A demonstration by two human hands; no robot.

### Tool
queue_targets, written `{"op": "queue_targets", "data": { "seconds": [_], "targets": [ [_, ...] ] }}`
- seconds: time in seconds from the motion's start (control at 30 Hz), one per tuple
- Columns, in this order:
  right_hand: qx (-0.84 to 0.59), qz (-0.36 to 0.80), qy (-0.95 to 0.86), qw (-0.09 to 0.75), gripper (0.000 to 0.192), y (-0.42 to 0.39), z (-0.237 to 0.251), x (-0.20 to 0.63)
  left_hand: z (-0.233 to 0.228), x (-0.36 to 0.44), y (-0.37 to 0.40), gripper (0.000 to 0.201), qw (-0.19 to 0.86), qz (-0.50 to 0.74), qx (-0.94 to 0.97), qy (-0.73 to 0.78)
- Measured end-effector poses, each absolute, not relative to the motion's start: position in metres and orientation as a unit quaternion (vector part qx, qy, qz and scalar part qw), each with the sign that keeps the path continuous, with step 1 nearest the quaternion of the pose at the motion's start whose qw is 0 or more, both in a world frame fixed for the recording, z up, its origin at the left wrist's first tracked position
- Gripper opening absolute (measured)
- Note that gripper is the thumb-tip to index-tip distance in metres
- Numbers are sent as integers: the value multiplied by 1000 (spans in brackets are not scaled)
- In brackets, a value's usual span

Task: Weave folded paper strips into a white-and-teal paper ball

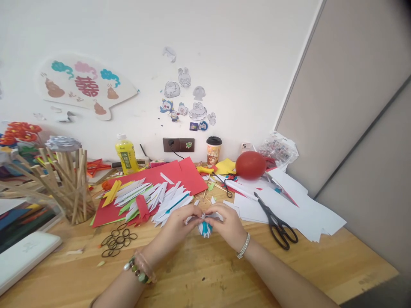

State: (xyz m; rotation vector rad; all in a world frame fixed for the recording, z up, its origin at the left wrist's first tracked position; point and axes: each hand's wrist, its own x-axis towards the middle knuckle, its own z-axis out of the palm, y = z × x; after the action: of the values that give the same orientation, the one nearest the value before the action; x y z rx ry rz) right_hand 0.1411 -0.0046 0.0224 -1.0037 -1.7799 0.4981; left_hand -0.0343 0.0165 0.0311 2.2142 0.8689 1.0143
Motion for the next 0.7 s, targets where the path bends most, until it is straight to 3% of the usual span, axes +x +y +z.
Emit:
{"op": "queue_targets", "data": {
  "seconds": [0.33, 0.57, 0.7],
  "targets": [
    [-376, 4, -769, 517, 5, -7, 19, 142, 30, -29, 12, 8, 221, 437, 829, 270],
    [-389, -19, -776, 496, 5, -9, 20, 144, 28, -29, 11, 9, 223, 435, 825, 283],
    [-382, 33, -806, 451, 6, -5, 23, 148, 31, -28, 9, 10, 238, 409, 820, 323]
  ]
}}
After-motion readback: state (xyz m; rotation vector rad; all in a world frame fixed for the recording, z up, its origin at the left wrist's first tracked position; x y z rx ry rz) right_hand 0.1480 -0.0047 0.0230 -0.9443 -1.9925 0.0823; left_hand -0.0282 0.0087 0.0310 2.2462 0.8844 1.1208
